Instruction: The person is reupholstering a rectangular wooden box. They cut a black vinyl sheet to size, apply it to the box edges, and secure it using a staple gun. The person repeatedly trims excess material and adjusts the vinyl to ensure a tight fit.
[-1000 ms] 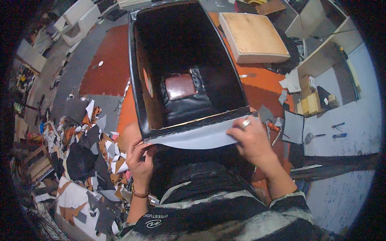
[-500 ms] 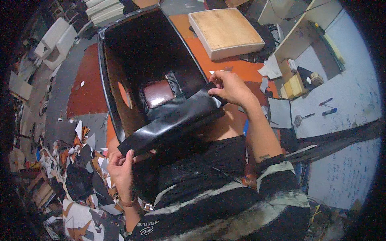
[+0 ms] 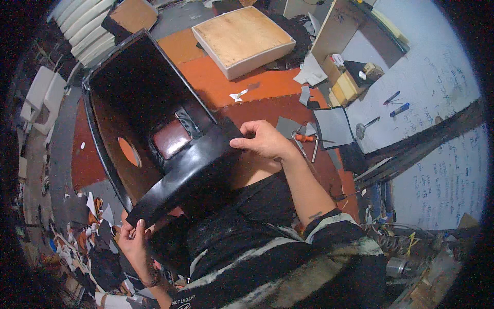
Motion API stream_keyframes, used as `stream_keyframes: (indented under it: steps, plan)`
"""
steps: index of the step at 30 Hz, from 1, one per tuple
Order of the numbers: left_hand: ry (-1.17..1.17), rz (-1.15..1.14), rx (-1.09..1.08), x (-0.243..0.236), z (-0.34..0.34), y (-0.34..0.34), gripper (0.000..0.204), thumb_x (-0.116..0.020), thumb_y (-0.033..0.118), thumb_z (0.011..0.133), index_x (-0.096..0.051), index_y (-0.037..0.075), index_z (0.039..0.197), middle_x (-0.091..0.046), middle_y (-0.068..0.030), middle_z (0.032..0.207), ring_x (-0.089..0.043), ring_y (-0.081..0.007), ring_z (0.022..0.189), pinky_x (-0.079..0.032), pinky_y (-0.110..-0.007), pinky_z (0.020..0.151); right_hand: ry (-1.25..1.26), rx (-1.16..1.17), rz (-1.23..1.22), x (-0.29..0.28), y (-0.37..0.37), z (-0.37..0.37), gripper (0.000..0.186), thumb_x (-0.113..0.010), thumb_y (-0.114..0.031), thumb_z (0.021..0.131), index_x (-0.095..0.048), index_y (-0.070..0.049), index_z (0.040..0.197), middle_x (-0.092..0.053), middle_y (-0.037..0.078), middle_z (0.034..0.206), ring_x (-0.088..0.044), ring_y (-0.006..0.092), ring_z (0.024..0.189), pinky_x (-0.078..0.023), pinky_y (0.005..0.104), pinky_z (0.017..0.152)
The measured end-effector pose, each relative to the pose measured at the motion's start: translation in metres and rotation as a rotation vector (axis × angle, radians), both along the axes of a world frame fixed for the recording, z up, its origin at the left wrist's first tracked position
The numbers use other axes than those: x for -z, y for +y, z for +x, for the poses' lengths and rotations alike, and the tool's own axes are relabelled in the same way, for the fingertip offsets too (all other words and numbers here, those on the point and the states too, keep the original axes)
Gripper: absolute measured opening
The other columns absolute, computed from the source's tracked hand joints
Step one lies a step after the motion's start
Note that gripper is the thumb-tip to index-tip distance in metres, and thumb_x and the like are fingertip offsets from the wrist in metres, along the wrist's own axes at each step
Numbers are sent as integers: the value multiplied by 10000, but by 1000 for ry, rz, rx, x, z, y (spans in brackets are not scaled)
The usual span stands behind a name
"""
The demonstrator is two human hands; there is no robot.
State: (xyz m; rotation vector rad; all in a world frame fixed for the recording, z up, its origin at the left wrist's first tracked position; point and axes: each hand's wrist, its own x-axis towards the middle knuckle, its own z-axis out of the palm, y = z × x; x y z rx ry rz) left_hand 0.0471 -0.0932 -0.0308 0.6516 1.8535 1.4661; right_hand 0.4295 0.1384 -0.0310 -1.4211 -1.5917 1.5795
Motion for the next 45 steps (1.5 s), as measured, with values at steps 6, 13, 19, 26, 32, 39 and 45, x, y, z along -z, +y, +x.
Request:
stream_keyframes:
  steps: [6, 13, 19, 26, 32, 39, 45]
  plan:
    - [18, -70, -33, 5, -6, -2, 181, -810, 97, 977, -638, 64, 933, -647, 7, 832, -569, -45, 639, -431, -216, 519, 183, 20, -24, 10, -6, -1, 198, -846, -180, 945, -697, -60, 896, -721, -3, 881, -660, 98, 838, -534, 292, 781]
    - [-91, -85, -11, -5, -6, 1, 165, -805, 85, 969, -663, 26, 911, -647, 0, 804, -506, -48, 597, -361, -206, 527, 48, 57, 134, 17, -7, -7, 232, -862, -219, 926, -695, -58, 929, -682, -25, 856, -612, 85, 819, -512, 288, 754]
    - [-193, -136, -1, -8, -11, -3, 220, -848, 120, 933, -727, -14, 1059, -750, -61, 946, -713, -129, 823, -553, -239, 728, -2, 95, 189, 14, -11, -8, 248, -864, -229, 914, -683, -58, 920, -641, -36, 821, -598, 71, 774, -506, 278, 712]
    - [-249, -137, 79, -1, -24, -6, 245, -787, 50, 969, -676, -15, 1178, -728, -81, 1088, -723, -129, 958, -611, -224, 728, -41, 87, 221, 18, -9, -4, 247, -850, -197, 929, -627, -101, 881, -614, -63, 832, -556, 60, 768, -469, 276, 695]
    - [498, -117, 57, -17, 3, 0, 737, -828, 39, 887, -464, 16, 1528, -576, -202, 1487, -571, -358, 1359, -475, -478, 1108, 51, 89, 192, 27, -9, 0, 256, -862, -208, 936, -633, -104, 890, -623, -70, 842, -545, 47, 775, -457, 263, 695]
    - [1166, 10, 594, -26, 84, 38, 910, -822, 355, 912, -382, 54, 1650, -245, -223, 1760, -164, -487, 1635, -196, -719, 1245, 65, 78, 217, 26, -7, -2, 203, -849, -197, 944, -677, -89, 940, -673, -53, 864, -581, 49, 787, -476, 250, 707]
    - [1260, -90, 715, 2, 108, 53, 945, -813, 525, 871, -439, 89, 1621, -327, -172, 1734, -249, -414, 1621, -192, -723, 1244, -63, 92, 134, 3, -13, -11, 182, -838, -181, 948, -703, -60, 965, -709, -15, 885, -613, 78, 823, -512, 284, 763]
